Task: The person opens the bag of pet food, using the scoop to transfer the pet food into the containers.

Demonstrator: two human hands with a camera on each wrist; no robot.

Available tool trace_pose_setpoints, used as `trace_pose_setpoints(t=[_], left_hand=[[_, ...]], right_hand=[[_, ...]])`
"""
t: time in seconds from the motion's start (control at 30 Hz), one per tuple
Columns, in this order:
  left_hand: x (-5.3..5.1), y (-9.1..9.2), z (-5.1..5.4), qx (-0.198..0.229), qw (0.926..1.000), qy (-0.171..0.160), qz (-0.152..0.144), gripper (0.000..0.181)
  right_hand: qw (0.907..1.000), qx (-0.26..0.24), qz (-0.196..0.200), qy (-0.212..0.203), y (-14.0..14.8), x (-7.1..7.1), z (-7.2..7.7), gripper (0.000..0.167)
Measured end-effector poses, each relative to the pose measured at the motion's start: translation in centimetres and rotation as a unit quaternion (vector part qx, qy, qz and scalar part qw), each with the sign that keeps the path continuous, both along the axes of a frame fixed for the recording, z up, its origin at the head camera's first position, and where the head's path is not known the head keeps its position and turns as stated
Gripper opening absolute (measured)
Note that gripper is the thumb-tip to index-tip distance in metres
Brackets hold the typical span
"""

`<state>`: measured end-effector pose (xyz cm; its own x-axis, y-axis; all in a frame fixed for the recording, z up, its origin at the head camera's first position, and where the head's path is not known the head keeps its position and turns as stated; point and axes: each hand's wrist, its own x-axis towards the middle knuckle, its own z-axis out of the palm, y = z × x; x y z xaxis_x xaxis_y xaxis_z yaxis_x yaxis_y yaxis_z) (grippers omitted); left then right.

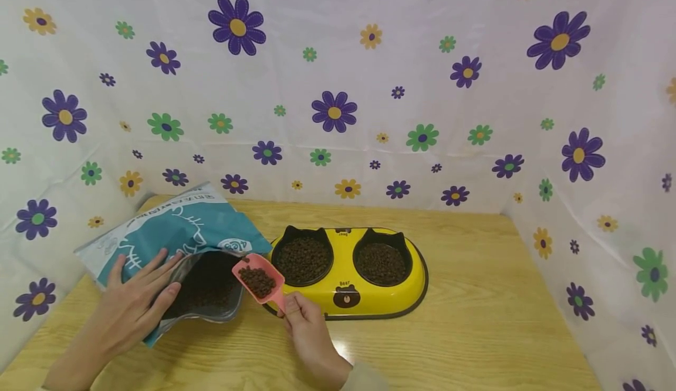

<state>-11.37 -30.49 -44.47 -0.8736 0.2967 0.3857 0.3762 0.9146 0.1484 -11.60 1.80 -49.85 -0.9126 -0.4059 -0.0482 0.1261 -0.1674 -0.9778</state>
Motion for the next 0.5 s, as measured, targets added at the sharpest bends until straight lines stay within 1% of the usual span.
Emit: trace_pose_setpoints(t=[0.13, 0.3, 0.4, 0.5], left_hand=[[0.0, -0.1, 0.1, -0.001, 1.0000, -0.003, 0.001, 0.048], [0.0, 0.0, 0.0, 0.003, 1.0000, -0.002, -0.001, 0.048], [0.0, 0.0, 0.0, 0.004, 1.0000, 0.001, -0.001, 0.048], [-0.1, 0.0, 0.0, 0.002, 1.0000, 0.004, -0.001, 0.048]], right_hand=[[0.9993, -0.008, -0.029, 0.021, 1.7, -0.4, -0.1, 0.058], [0.9954, -0.005, -0.092, 0.025, 4.3, -1.2, 0.4, 0.052], [0.9908, 0.011, -0.131, 0.033, 6.3, -1.8, 0.8, 0.048], [0.9841, 0.039, -0.163, 0.060, 8.6, -2.4, 1.1, 0.048]])
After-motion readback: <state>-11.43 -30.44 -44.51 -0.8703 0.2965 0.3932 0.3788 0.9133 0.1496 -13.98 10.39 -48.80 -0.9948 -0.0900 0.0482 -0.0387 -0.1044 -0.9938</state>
